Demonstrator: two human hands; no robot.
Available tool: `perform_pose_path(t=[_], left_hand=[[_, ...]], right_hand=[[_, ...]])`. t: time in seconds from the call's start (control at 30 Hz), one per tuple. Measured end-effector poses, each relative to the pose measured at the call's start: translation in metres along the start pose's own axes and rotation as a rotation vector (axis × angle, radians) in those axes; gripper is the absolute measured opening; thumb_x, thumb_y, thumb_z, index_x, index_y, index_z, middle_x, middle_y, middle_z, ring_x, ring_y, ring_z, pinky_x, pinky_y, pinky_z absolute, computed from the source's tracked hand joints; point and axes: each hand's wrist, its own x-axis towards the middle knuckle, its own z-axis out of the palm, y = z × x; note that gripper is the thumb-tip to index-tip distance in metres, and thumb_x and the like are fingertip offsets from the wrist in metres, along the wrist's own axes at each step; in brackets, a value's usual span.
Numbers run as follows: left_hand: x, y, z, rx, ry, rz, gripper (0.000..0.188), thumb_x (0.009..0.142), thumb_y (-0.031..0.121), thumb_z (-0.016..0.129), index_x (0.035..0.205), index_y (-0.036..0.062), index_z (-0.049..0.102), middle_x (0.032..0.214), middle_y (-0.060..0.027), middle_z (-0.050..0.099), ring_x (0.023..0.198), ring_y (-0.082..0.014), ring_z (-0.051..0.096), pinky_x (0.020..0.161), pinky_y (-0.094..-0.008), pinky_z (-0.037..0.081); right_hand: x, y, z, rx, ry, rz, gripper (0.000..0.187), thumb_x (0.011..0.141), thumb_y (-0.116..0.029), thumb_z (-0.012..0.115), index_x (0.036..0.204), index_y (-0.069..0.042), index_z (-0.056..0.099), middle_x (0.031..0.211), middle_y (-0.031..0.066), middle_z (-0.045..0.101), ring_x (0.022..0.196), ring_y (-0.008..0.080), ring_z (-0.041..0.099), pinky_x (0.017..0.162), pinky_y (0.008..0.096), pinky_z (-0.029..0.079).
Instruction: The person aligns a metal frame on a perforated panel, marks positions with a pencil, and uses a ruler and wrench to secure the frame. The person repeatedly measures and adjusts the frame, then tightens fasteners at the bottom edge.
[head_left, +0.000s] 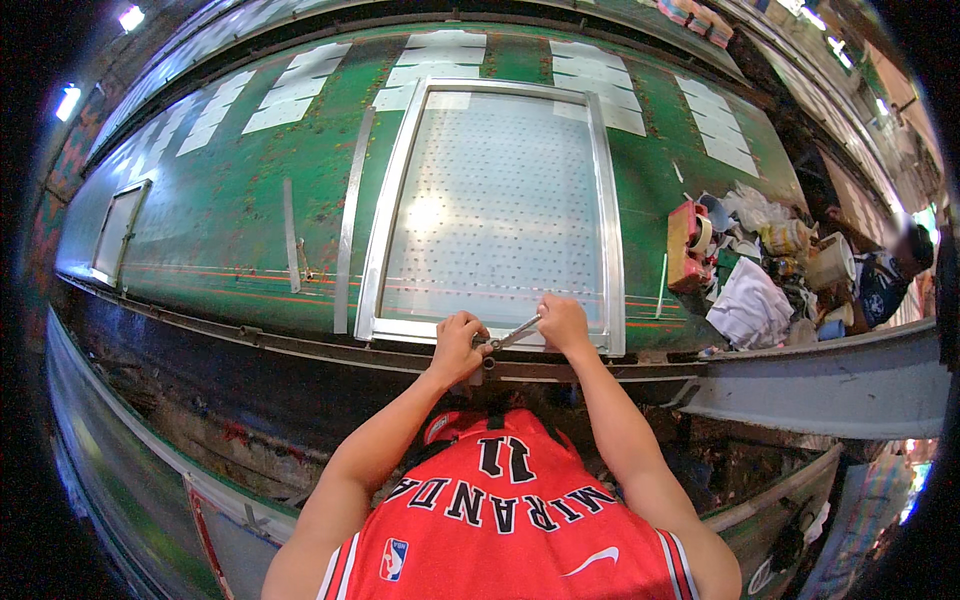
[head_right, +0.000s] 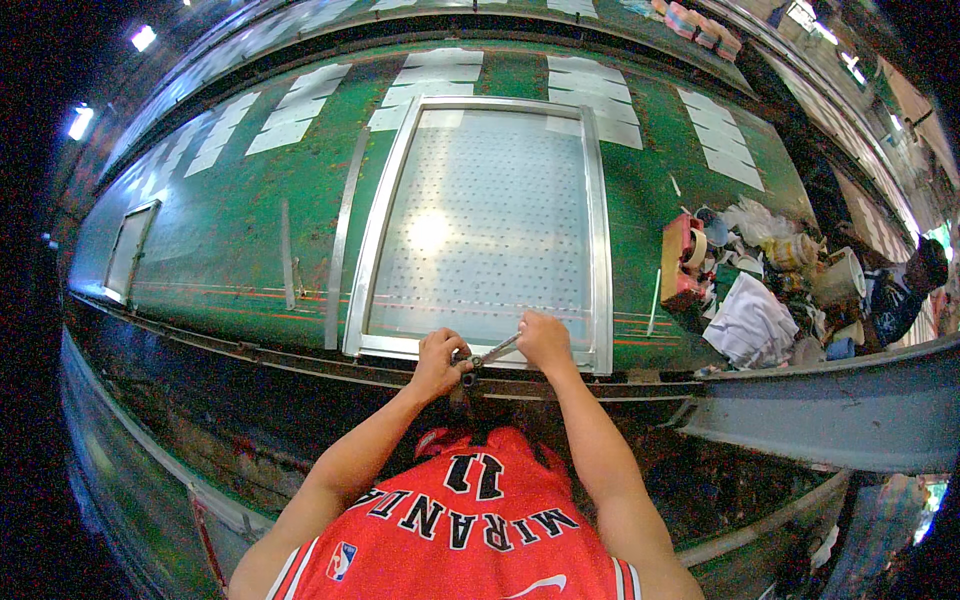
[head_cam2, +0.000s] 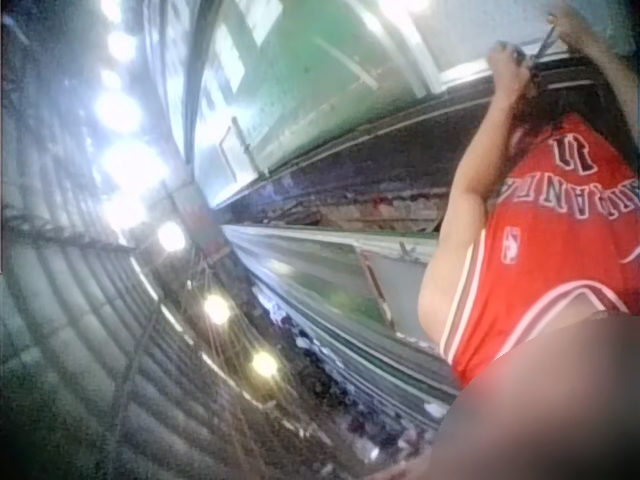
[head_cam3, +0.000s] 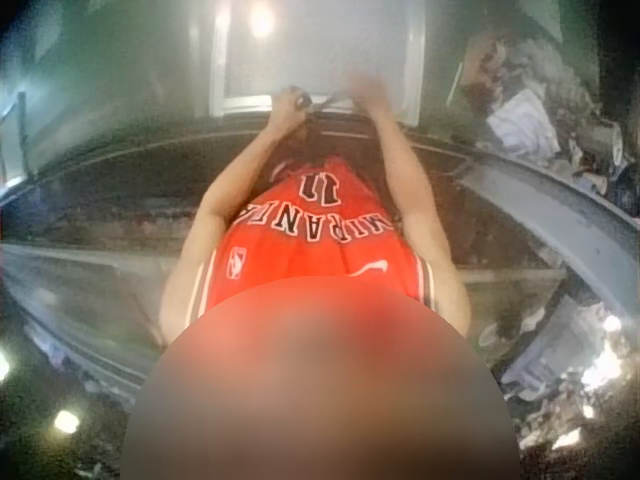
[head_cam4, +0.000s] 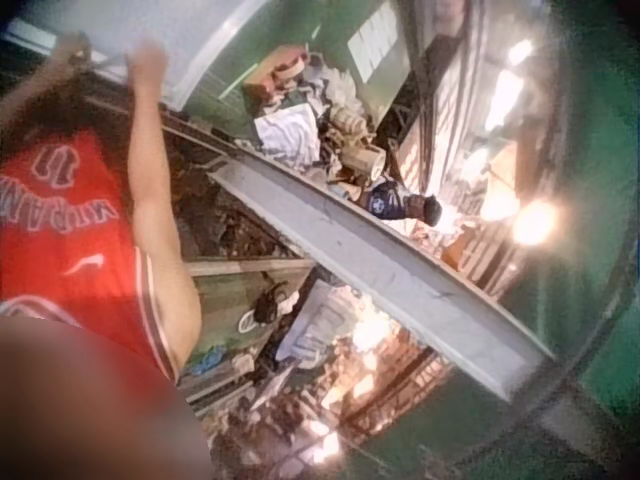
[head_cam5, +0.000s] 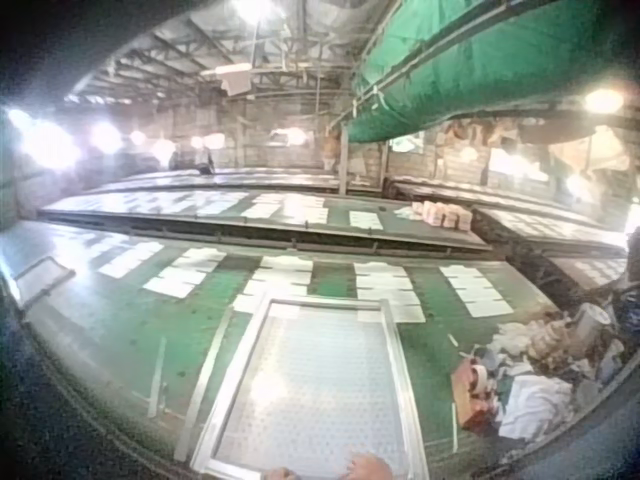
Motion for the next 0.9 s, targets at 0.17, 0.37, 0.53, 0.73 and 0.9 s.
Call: perform_pose_path(t=[0.17,0.37,0.53,0.73,0.9], left_hand=[[0.004,-0.006,-0.004,0.012,-0.034,0.034,0.026,0.071,0.015,0.083,0.093,0.0096,0.071,0.104,-0.0085,0.062,0.105,-0.0316,0.057,0.094,-0.0452,0.042],[0.018,-0.028,-0.026,-0.194,-0.193,0.069,0.020,0.075,0.002,0.072,0.095,0.0047,0.070,0.105,-0.0147,0.067,0.100,-0.0367,0.062,0.089,-0.0452,0.050],[0.010,-0.046,-0.052,-0.068,-0.143,0.105,0.023,0.075,0.000,0.069,0.097,0.0044,0.070,0.102,-0.0161,0.068,0.100,-0.0383,0.063,0.087,-0.0452,0.051],[-0.003,-0.052,-0.057,-0.033,-0.194,0.201,0.033,0.075,0.004,0.076,0.106,0.0093,0.070,0.113,-0.0111,0.066,0.113,-0.0332,0.060,0.096,-0.0443,0.044],[-0.004,-0.049,-0.057,-0.099,-0.233,0.067,0.038,0.076,0.012,0.079,0.113,0.0121,0.068,0.121,-0.0086,0.065,0.120,-0.0309,0.056,0.103,-0.0447,0.037]], right_hand=[[-0.012,0.002,-0.001,0.032,0.018,0.100,0.019,0.087,-0.020,0.058,0.085,-0.002,0.065,0.083,0.0214,0.069,0.081,0.0448,0.065,0.075,0.0573,0.049],[-0.002,0.014,0.007,0.281,0.001,0.142,0.019,0.085,-0.018,0.059,0.084,-0.001,0.068,0.082,0.0255,0.066,0.079,0.0437,0.064,0.073,0.0517,0.049],[-0.001,0.014,0.011,0.416,0.093,0.199,0.019,0.085,-0.017,0.059,0.085,0.000,0.068,0.080,0.0241,0.066,0.077,0.0417,0.064,0.071,0.0482,0.049],[0.023,-0.008,0.011,0.354,0.029,0.024,0.019,0.085,-0.017,0.059,0.084,-0.001,0.068,0.079,0.0234,0.066,0.076,0.0418,0.065,0.070,0.0494,0.050],[0.050,-0.052,0.022,0.221,-0.056,-0.136,0.017,0.082,-0.018,0.059,0.079,-0.003,0.067,0.078,0.0220,0.066,0.077,0.0435,0.064,0.071,0.0525,0.050]])
